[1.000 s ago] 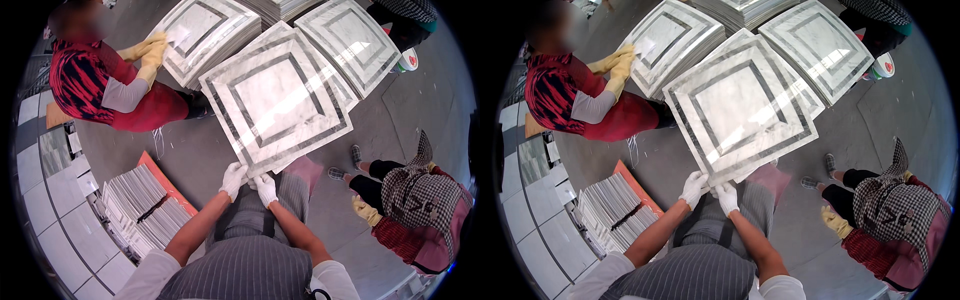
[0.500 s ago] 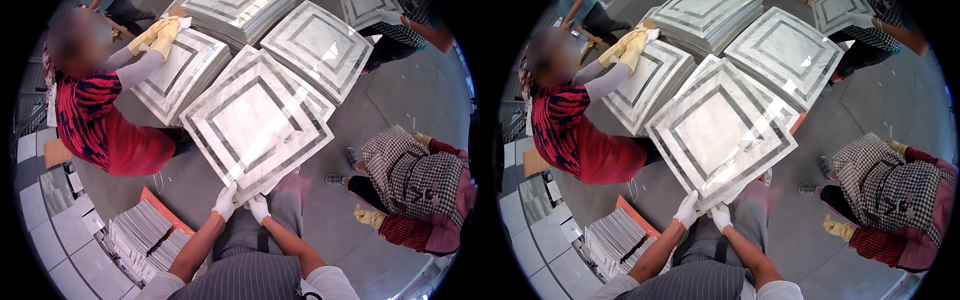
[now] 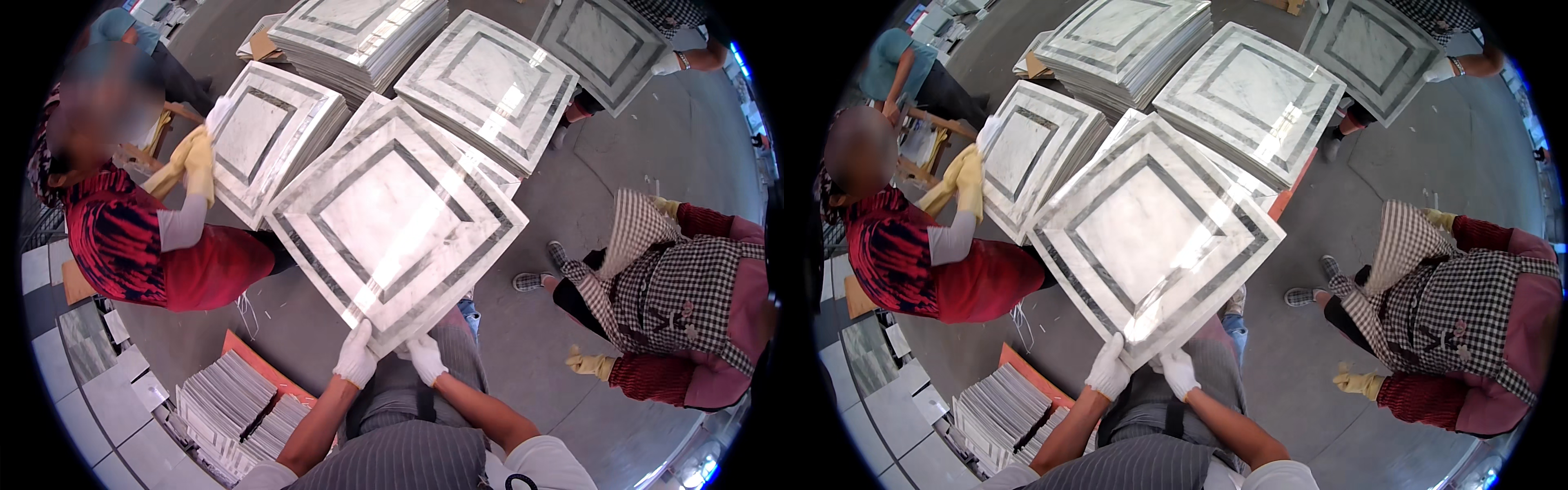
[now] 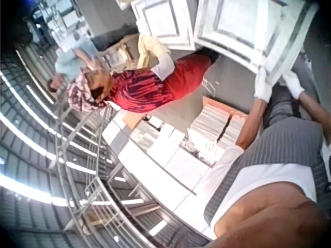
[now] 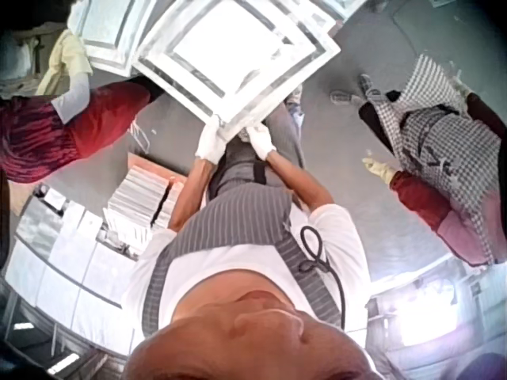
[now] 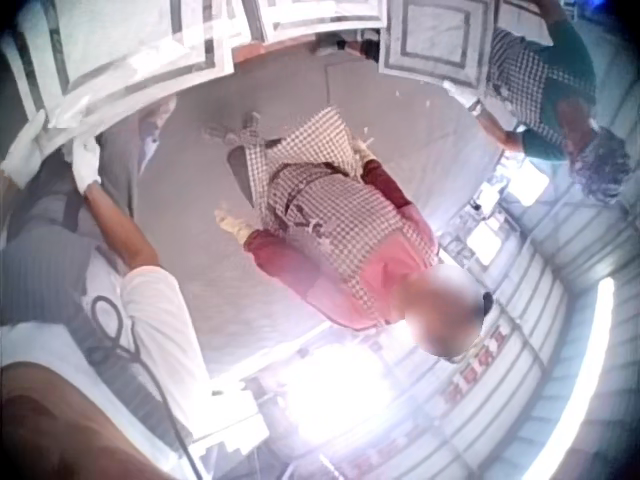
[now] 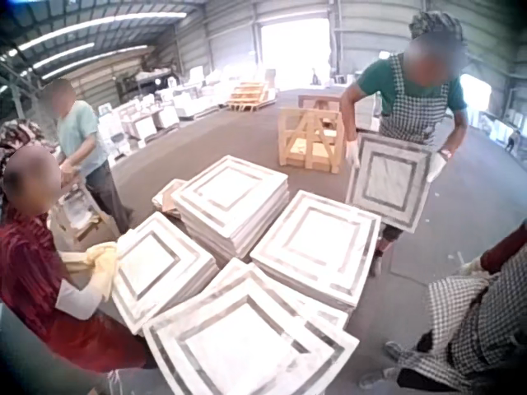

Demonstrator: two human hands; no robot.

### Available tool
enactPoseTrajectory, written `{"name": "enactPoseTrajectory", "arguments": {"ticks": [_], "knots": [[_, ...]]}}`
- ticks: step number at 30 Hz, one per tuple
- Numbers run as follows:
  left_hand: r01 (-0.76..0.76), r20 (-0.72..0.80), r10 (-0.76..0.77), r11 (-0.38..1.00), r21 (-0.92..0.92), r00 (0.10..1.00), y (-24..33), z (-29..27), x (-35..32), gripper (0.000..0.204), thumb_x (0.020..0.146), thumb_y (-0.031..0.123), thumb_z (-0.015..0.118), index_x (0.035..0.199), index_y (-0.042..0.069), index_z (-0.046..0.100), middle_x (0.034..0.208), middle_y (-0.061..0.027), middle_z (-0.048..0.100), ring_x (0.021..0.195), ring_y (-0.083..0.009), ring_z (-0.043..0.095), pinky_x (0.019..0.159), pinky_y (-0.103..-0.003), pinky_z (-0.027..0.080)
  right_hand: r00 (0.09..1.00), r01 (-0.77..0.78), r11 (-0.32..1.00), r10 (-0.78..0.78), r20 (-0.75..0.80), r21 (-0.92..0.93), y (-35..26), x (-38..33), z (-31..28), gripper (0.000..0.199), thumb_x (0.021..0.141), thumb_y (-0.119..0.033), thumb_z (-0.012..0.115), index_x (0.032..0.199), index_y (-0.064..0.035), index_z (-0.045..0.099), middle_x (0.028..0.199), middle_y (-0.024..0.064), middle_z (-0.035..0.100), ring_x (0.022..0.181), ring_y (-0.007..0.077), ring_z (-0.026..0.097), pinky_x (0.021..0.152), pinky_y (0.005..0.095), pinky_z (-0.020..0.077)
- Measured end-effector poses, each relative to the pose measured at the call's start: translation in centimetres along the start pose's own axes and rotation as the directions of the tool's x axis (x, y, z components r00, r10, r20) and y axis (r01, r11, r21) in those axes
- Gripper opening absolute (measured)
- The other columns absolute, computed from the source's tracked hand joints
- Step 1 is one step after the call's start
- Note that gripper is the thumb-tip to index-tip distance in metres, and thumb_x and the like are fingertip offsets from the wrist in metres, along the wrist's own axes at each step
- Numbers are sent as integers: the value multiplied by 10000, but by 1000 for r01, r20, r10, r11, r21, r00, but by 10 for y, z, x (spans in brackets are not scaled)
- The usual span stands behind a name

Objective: The person picks up square tiles from a stack, walks across the warehouse floor, and places them in a linear arrangement on the ground. The person repeats this process multiple times, handling one tile at a time and walking back to the stack to retrieve more.

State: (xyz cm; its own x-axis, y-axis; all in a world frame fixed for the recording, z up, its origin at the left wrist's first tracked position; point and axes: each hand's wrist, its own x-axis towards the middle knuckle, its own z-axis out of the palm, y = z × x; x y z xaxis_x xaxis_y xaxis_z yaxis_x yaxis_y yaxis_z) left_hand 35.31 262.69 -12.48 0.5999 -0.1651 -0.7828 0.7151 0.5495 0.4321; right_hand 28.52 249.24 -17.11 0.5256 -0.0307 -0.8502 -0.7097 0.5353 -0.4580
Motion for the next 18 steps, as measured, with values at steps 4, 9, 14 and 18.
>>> {"name": "enactPoseTrajectory", "arguments": {"ticks": [4,9,14,18], "knots": [[-73,-31,73,997,-8,997,33,30,-15,358,1006,243,455,1209,-37,546,1195,-132,613,1091,-263,596,991,-415,461,976,118,993,-114,-185,9,-39,-10,-64,299,973,-284,542,1095,-13,583,873,80,668,746,165,659,637,309,562],[-42,-59,40,998,-43,997,51,-17,16,332,998,240,470,1222,0,519,1242,-145,586,1142,-316,567,967,-503,472,867,339,941,-318,-384,-13,-129,-2,-169,305,950,-348,576,1089,-76,578,932,10,625,781,127,615,637,306,547],[16,19,-16,1000,-16,1000,50,-16,32,391,1004,274,449,1314,35,461,1330,-149,529,1223,-332,512,1031,-531,418,808,425,886,-463,-365,-185,-257,9,-256,289,956,-293,563,1063,-25,573,915,59,644,785,155,640,631,305,559],[-58,60,60,997,-41,996,52,-10,54,433,993,221,474,1392,70,401,1385,-104,494,1265,-305,482,1039,-516,411,817,494,819,-552,-168,-292,-376,13,-279,287,961,-216,544,1103,34,545,970,172,674,870,255,694,649,294,581]]}}
